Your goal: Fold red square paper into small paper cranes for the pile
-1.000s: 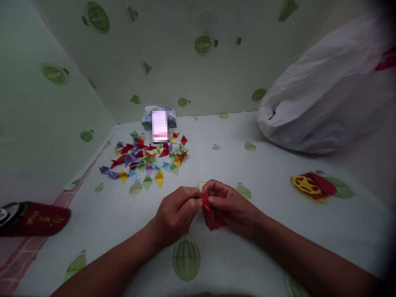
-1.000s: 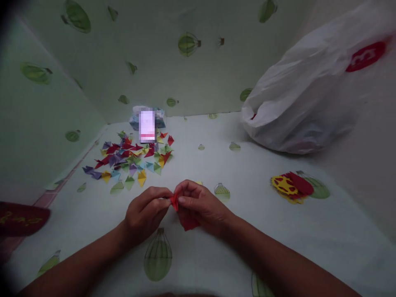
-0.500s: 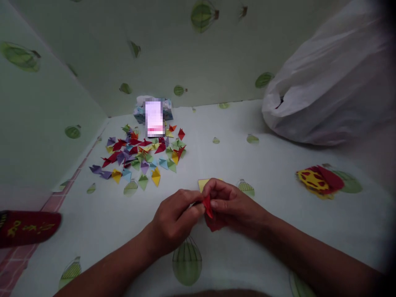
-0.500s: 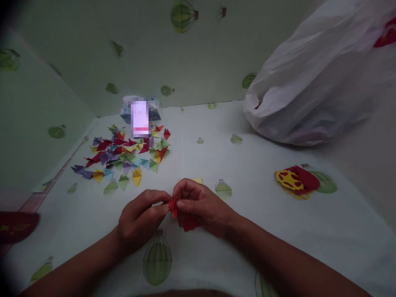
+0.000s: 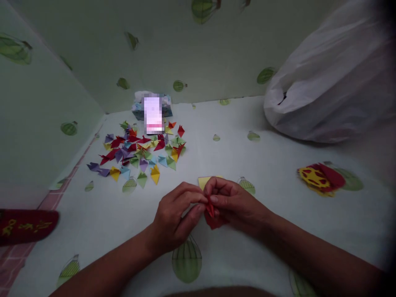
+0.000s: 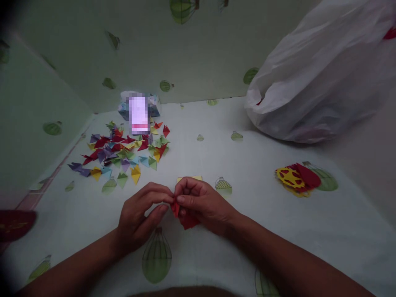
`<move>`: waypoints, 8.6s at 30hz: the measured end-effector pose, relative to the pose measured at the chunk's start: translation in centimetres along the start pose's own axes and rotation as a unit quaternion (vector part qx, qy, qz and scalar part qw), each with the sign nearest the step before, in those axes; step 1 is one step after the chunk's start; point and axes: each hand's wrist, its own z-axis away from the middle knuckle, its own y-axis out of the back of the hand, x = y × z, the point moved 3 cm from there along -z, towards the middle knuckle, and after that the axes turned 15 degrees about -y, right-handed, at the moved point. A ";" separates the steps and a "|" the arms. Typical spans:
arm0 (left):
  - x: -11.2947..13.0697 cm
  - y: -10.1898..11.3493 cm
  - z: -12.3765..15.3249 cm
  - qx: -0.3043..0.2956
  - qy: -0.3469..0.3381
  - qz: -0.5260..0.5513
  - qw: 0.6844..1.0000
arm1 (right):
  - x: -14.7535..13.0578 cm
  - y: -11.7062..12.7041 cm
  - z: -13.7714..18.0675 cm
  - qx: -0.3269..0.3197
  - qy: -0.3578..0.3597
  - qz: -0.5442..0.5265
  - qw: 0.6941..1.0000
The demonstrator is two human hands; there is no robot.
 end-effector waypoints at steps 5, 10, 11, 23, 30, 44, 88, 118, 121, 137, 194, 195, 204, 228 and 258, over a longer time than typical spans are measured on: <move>-0.2 -0.2 0.1 0.013 0.025 -0.021 0.999 | 0.0 0.0 0.0 0.016 0.005 -0.007 1.000; -0.1 -0.3 0.0 0.027 0.065 -0.018 0.997 | 0.3 0.0 0.0 0.021 0.016 -0.011 1.000; 0.0 -0.3 0.0 0.028 0.074 -0.013 0.997 | 0.3 0.0 0.0 0.024 0.018 -0.009 1.000; -0.2 -0.7 0.1 0.033 0.137 0.069 0.988 | 0.2 -0.2 0.1 0.044 0.035 -0.005 0.998; -0.4 -0.8 0.0 0.032 0.139 0.073 0.987 | 0.2 -0.4 0.1 0.073 0.039 -0.003 0.997; -0.3 -0.7 -0.2 0.011 0.083 0.015 0.996 | 0.4 -0.4 0.0 0.071 0.038 -0.023 0.997; -2.0 -1.5 1.0 0.059 0.332 0.265 0.903 | 0.5 -0.4 0.0 0.082 0.028 -0.047 0.995; -2.7 -2.3 2.1 0.219 0.479 0.492 0.693 | 0.4 -0.1 0.2 0.140 0.076 0.213 0.964; -2.6 -2.3 2.1 0.216 0.484 0.501 0.684 | -0.2 -0.3 0.7 0.182 0.114 0.299 0.930; -2.5 -2.2 2.0 0.207 0.498 0.486 0.688 | -1.4 -1.2 1.5 0.195 0.236 0.499 0.810; -1.5 -2.3 1.5 0.167 0.423 0.398 0.797 | -0.6 -1.6 1.8 0.254 0.434 0.642 0.579; -1.5 -2.3 1.6 0.169 0.424 0.392 0.799 | -0.6 -1.7 1.9 0.253 0.432 0.644 0.578; -2.1 -1.9 2.0 0.168 0.402 0.347 0.831 | -1.0 -1.7 2.0 0.205 0.424 0.585 0.661; -2.5 -1.3 1.8 0.150 0.354 0.261 0.886 | -1.3 -2.1 2.4 0.217 0.396 0.549 0.703; -1.8 -1.8 1.8 0.135 0.409 0.293 0.853 | -0.9 -2.0 2.1 0.232 0.435 0.680 0.543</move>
